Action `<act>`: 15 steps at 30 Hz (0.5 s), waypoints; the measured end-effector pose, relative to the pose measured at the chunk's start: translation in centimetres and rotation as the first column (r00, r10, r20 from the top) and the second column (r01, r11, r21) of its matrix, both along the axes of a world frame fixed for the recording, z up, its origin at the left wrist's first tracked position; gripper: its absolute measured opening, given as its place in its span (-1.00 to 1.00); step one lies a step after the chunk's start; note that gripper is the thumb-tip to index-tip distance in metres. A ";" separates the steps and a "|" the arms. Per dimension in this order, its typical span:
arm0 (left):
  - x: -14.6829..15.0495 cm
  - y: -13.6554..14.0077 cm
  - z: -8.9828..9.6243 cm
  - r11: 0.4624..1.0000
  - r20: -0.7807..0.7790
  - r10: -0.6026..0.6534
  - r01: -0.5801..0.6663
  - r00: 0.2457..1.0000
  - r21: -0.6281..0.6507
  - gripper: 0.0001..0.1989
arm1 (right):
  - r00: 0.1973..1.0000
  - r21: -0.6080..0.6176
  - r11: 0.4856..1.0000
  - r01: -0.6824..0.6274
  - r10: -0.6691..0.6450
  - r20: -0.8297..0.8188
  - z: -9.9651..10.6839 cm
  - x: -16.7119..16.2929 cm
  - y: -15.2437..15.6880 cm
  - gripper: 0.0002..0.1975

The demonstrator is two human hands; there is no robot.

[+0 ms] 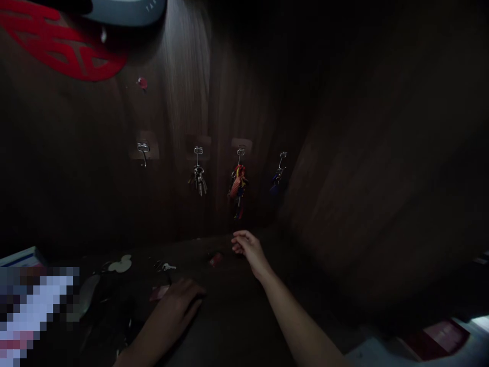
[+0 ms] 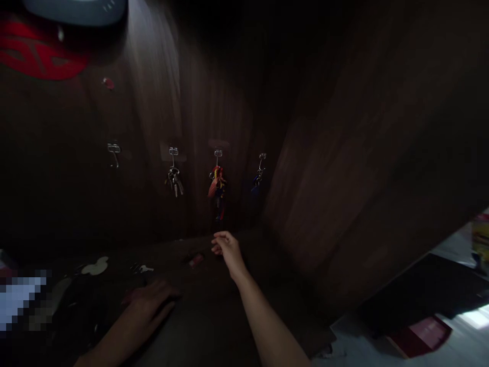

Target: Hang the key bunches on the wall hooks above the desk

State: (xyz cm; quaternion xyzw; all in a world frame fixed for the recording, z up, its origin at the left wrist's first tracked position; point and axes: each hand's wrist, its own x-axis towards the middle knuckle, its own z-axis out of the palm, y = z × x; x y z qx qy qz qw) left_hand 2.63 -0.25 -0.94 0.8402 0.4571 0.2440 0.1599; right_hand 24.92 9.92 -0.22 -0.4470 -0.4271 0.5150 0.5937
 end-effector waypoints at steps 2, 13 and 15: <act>0.1 -0.1 0.0 1.000 -0.025 -0.001 0.001 1.000 0.016 -0.77 | 0.995 0.026 0.999 -0.019 0.017 0.100 -1.0 -1.0 -0.4 -0.86; -1.5 0.1 1.1 0.991 0.023 0.083 -0.085 0.996 0.106 -0.77 | 0.576 0.272 0.877 -0.396 0.006 0.818 -2.0 -2.3 -2.3 -0.77; -2.6 0.5 1.4 0.971 0.012 0.198 -0.198 0.980 0.131 -0.76 | 0.535 0.262 0.867 -0.423 0.006 0.845 -2.0 -2.1 -2.4 -0.76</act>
